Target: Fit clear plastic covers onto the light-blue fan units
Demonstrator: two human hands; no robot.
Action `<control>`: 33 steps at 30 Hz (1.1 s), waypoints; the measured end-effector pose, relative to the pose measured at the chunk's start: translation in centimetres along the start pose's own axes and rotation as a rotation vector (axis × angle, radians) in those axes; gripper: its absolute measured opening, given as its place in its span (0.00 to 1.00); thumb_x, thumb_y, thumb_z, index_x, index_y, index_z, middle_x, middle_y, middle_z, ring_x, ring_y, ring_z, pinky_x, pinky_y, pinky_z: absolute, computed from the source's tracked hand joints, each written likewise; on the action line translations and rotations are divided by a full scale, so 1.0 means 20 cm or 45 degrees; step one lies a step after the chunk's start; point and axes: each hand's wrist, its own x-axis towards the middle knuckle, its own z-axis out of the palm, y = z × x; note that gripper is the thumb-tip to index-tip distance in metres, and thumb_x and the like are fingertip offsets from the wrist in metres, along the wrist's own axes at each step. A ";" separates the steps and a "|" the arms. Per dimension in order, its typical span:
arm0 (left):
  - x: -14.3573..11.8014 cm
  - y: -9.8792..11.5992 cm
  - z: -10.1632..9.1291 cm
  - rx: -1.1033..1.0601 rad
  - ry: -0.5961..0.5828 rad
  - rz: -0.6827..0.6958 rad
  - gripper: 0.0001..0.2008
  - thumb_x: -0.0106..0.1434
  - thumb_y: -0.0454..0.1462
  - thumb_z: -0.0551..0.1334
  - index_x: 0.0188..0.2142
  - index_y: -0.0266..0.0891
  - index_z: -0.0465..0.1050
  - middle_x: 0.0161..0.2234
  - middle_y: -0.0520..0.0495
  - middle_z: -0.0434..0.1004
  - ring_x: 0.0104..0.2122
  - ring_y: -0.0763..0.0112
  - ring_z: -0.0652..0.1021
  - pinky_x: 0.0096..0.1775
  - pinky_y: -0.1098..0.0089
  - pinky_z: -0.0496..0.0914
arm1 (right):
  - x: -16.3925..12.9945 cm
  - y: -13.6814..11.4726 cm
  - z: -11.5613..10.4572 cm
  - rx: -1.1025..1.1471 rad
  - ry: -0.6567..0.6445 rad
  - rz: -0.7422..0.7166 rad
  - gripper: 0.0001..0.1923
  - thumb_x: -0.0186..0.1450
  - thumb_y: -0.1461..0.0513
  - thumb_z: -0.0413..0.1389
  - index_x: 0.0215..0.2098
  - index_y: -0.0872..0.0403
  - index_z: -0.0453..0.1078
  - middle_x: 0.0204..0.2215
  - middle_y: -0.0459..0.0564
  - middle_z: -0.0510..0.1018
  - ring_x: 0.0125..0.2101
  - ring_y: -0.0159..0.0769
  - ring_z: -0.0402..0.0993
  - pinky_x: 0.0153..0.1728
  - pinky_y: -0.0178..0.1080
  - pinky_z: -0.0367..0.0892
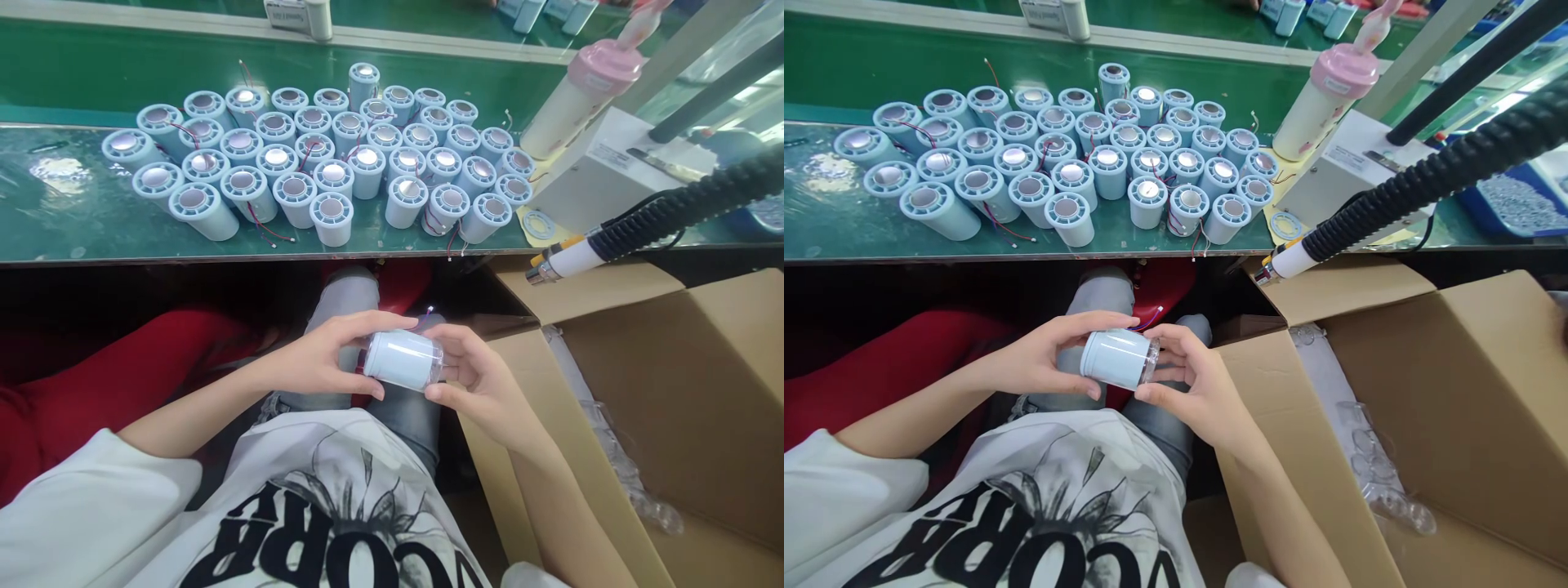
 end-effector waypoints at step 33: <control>0.00 -0.06 -0.02 -0.002 -0.056 0.189 0.38 0.52 0.34 0.70 0.61 0.48 0.59 0.61 0.40 0.60 0.61 0.55 0.62 0.58 0.58 0.63 | 0.08 0.01 0.09 0.698 -0.169 0.856 0.35 0.67 0.42 0.31 0.30 0.58 0.68 0.14 0.48 0.74 0.10 0.26 0.68 0.08 0.24 0.58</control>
